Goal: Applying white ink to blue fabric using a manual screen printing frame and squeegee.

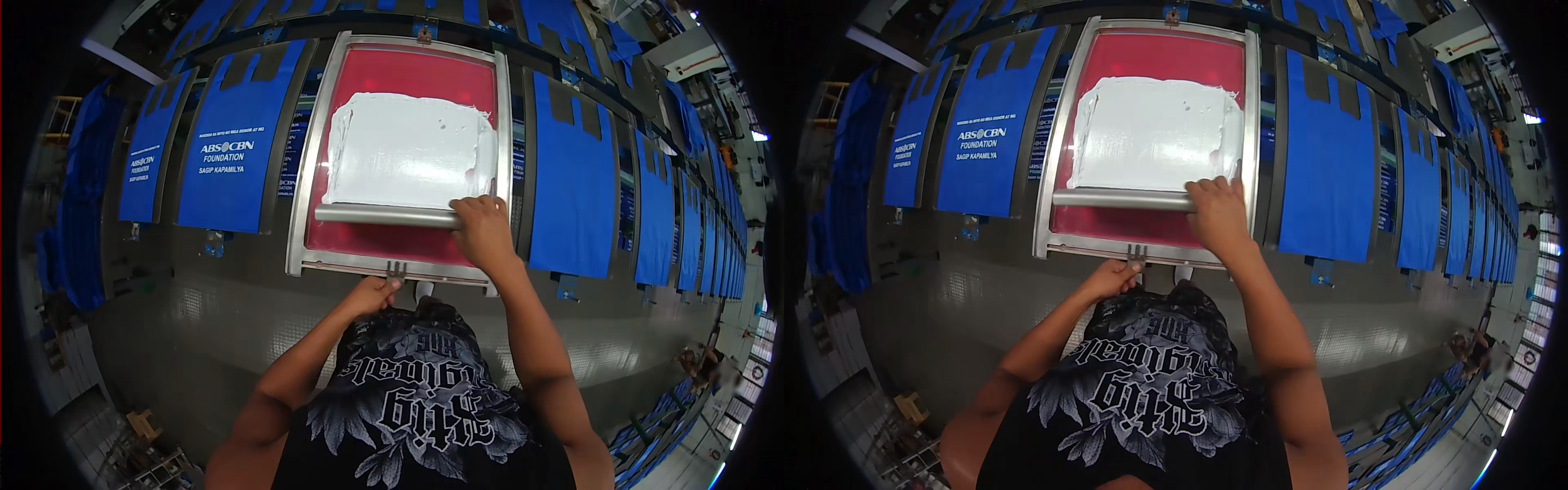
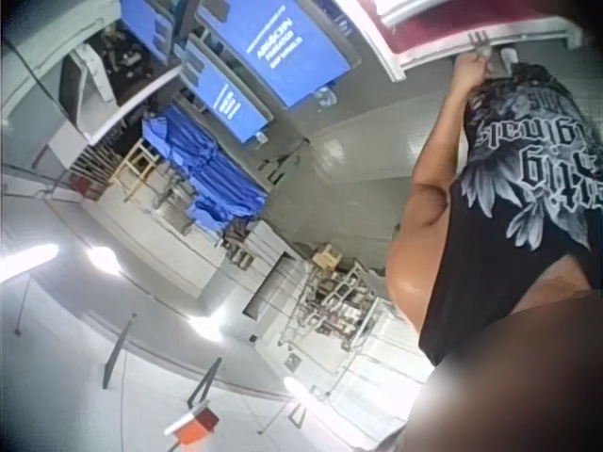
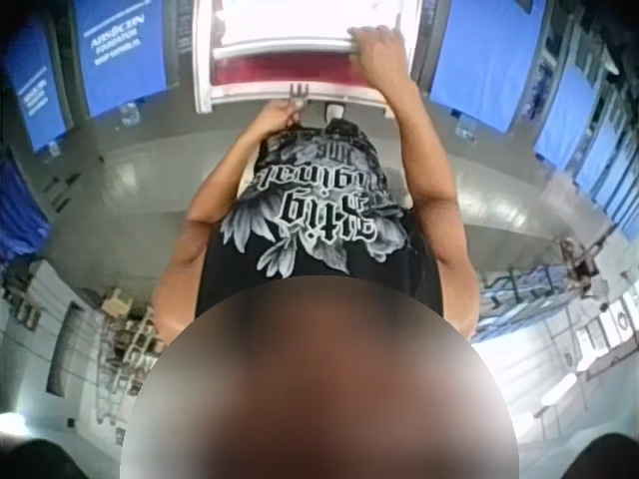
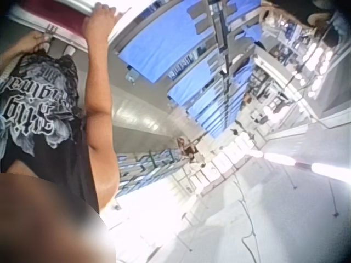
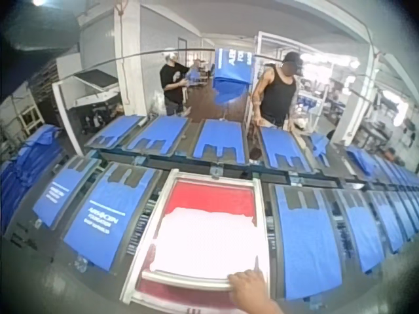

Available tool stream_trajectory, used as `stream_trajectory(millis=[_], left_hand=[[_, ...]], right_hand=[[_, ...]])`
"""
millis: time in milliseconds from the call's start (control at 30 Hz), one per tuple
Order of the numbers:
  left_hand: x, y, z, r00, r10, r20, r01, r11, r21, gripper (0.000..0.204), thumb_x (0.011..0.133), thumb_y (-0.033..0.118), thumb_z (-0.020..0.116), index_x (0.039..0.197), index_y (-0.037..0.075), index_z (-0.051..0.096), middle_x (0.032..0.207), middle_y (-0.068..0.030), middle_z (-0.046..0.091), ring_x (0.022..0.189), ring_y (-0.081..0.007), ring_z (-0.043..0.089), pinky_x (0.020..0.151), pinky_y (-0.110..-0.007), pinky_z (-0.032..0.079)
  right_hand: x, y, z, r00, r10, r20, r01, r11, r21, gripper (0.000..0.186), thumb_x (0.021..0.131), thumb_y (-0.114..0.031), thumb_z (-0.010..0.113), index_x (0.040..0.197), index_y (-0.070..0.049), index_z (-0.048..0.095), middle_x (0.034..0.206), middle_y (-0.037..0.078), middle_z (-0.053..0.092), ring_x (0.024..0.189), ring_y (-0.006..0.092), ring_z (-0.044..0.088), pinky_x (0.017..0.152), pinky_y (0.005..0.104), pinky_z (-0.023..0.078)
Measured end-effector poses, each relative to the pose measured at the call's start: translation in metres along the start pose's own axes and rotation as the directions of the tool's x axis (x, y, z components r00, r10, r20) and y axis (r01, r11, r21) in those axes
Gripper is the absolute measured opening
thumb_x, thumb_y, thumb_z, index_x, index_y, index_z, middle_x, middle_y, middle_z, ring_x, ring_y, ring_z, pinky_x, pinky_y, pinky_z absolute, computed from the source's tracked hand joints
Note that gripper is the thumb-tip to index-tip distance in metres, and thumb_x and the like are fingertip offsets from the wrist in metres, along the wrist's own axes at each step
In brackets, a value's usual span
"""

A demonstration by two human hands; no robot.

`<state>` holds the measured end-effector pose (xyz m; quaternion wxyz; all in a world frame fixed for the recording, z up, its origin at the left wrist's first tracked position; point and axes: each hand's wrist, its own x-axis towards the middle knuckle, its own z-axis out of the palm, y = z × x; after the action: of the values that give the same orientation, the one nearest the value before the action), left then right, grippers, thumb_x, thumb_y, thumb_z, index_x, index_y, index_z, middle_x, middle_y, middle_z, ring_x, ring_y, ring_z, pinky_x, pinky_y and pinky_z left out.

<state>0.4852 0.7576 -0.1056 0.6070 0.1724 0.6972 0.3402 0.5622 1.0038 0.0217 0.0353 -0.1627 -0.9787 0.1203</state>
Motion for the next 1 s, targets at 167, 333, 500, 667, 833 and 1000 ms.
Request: stream_trajectory(millis=[167, 333, 500, 667, 833, 1000], left_hand=[[-0.008, 0.006, -0.006, 0.997, -0.027, -0.078, 0.039, 0.987, 0.153, 0.054, 0.088, 0.052, 0.051, 0.073, 0.003, 0.066, 0.061, -0.0098, 0.062, 0.059, -0.0199, 0.060, 0.059, -0.033, 0.048], [-0.017, 0.041, -0.104, 0.688, 0.251, -0.681, -0.058, 0.954, 0.293, 0.029, 0.091, 0.024, 0.051, 0.101, 0.000, 0.065, 0.098, -0.0208, 0.065, 0.089, -0.0309, 0.063, 0.080, -0.038, 0.047], [0.019, 0.005, -0.200, 0.493, 0.265, -0.828, -0.192, 0.962, 0.194, 0.049, 0.097, 0.037, 0.046, 0.122, -0.005, 0.054, 0.114, -0.0160, 0.061, 0.105, -0.0240, 0.056, 0.092, -0.030, 0.041], [0.006, 0.043, -0.138, 0.583, 0.263, -0.768, -0.409, 0.913, 0.002, 0.046, 0.098, 0.032, 0.044, 0.126, -0.003, 0.052, 0.118, -0.0115, 0.060, 0.107, -0.0173, 0.053, 0.094, -0.029, 0.040], [0.040, 0.070, -0.026, 0.608, 0.323, -0.725, -0.459, 0.888, 0.011, 0.047, 0.099, 0.032, 0.041, 0.131, -0.003, 0.047, 0.126, -0.0152, 0.055, 0.117, -0.0202, 0.049, 0.101, -0.030, 0.036], [0.106, 0.146, 0.114, 0.615, 0.392, -0.684, -0.455, 0.885, 0.098, 0.044, 0.098, 0.029, 0.047, 0.125, -0.005, 0.051, 0.120, -0.0168, 0.059, 0.112, -0.0198, 0.052, 0.096, -0.030, 0.039]], right_hand=[[0.001, 0.083, 0.027, 0.966, 0.246, 0.086, -0.257, 0.851, 0.458, 0.042, 0.062, -0.029, 0.077, 0.101, -0.014, 0.068, 0.099, 0.010, 0.063, 0.097, 0.0271, 0.058, 0.092, 0.0419, 0.039], [0.023, 0.104, 0.041, 0.913, 0.332, 0.239, -0.341, 0.298, 0.891, 0.038, 0.067, -0.020, 0.079, 0.097, 0.000, 0.066, 0.077, 0.008, 0.065, 0.072, 0.0151, 0.062, 0.066, 0.0293, 0.051], [0.044, 0.098, 0.064, 0.880, 0.389, 0.274, -0.389, 0.257, 0.885, 0.040, 0.068, -0.020, 0.079, 0.099, 0.002, 0.066, 0.086, 0.009, 0.067, 0.077, 0.0133, 0.061, 0.070, 0.0267, 0.048], [0.003, 0.127, 0.007, 0.842, 0.454, 0.292, -0.424, 0.221, 0.878, 0.043, 0.068, -0.022, 0.079, 0.099, 0.004, 0.066, 0.089, 0.008, 0.066, 0.080, 0.0145, 0.059, 0.074, 0.0263, 0.046], [-0.075, 0.215, -0.056, 0.810, 0.532, 0.247, -0.426, 0.245, 0.871, 0.039, 0.069, -0.016, 0.077, 0.101, 0.002, 0.066, 0.089, 0.008, 0.066, 0.082, 0.0163, 0.060, 0.077, 0.0288, 0.047], [-0.157, 0.337, -0.091, 0.776, 0.607, 0.170, -0.399, 0.263, 0.879, 0.031, 0.068, -0.007, 0.074, 0.098, 0.002, 0.067, 0.090, 0.007, 0.066, 0.083, 0.0151, 0.060, 0.077, 0.0283, 0.046]])
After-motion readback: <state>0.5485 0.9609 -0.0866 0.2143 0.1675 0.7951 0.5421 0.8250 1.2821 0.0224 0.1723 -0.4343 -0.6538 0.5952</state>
